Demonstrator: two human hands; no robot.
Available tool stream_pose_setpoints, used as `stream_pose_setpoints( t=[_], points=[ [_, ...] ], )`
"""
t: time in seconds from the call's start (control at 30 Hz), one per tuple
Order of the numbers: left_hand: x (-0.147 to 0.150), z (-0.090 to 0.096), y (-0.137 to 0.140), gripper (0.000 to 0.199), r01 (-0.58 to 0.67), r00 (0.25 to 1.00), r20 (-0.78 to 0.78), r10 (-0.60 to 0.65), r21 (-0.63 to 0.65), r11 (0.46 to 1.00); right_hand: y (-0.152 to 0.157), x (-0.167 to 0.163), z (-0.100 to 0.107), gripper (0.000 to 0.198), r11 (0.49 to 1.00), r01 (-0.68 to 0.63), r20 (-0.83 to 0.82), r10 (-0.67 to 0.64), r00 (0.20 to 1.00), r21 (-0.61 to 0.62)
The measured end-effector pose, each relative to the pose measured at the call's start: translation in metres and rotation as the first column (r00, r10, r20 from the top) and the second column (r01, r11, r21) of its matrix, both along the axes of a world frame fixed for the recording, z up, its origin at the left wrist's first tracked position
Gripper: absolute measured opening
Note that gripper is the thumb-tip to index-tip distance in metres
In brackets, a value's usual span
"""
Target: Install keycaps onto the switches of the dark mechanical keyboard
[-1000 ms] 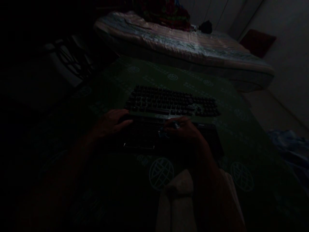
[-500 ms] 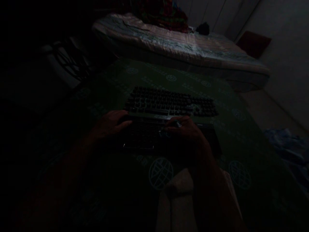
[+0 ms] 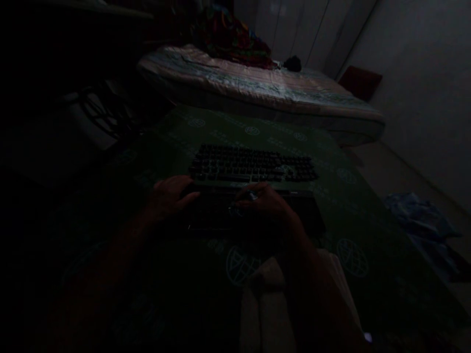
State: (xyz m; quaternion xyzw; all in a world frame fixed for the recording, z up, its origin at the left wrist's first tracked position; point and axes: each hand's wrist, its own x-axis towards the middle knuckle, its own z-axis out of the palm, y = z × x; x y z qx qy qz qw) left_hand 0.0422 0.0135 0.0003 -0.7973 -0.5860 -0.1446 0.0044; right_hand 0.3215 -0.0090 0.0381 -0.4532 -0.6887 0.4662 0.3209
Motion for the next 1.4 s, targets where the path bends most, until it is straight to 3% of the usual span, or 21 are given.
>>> stream_pose_setpoints(
  t=[0.1, 0.4, 0.6, 0.9, 1.07, 1.17, 1.27, 1.4],
  points=[
    [0.005, -0.001, -0.003, 0.034, 0.028, 1.000, -0.010, -0.028, 0.072, 0.997, 0.002, -0.014, -0.007, 0.019, 0.996, -0.079, 0.017, 0.080, 0.997, -0.029],
    [0.011, -0.010, -0.002, 0.032, 0.084, 0.993, 0.081, -0.086, 0.023, 0.996, 0.012, -0.017, -0.001, 0.030, 0.978, -0.153, 0.037, 0.160, 0.986, -0.139],
    [0.009, -0.009, -0.005, 0.032, 0.094, 0.989, 0.110, -0.096, 0.019, 0.995, -0.008, -0.007, -0.016, 0.023, 0.998, -0.056, 0.022, 0.056, 0.998, -0.002],
    [0.007, -0.005, -0.007, 0.033, 0.110, 0.986, 0.122, -0.110, 0.003, 0.994, -0.022, 0.030, -0.027, 0.028, 0.985, 0.162, 0.065, -0.166, 0.984, 0.054],
    [0.006, -0.007, -0.007, 0.036, 0.109, 0.987, 0.118, -0.109, 0.007, 0.994, -0.023, 0.011, -0.027, 0.020, 0.986, 0.099, -0.014, -0.098, 0.995, 0.135],
    [0.006, -0.006, -0.007, 0.034, 0.104, 0.989, 0.102, -0.106, 0.022, 0.994, -0.022, 0.009, -0.024, 0.016, 0.994, 0.040, 0.002, -0.041, 0.999, 0.102],
    [0.006, -0.004, -0.007, 0.036, 0.110, 0.990, 0.088, -0.110, 0.010, 0.994, -0.022, 0.021, -0.021, 0.018, 0.994, 0.102, 0.060, -0.104, 0.993, 0.042],
    [0.006, -0.003, -0.007, 0.036, 0.104, 0.991, 0.090, -0.104, -0.003, 0.995, -0.025, 0.022, -0.022, 0.020, 0.982, 0.152, 0.024, -0.155, 0.988, 0.113]
  ],
)
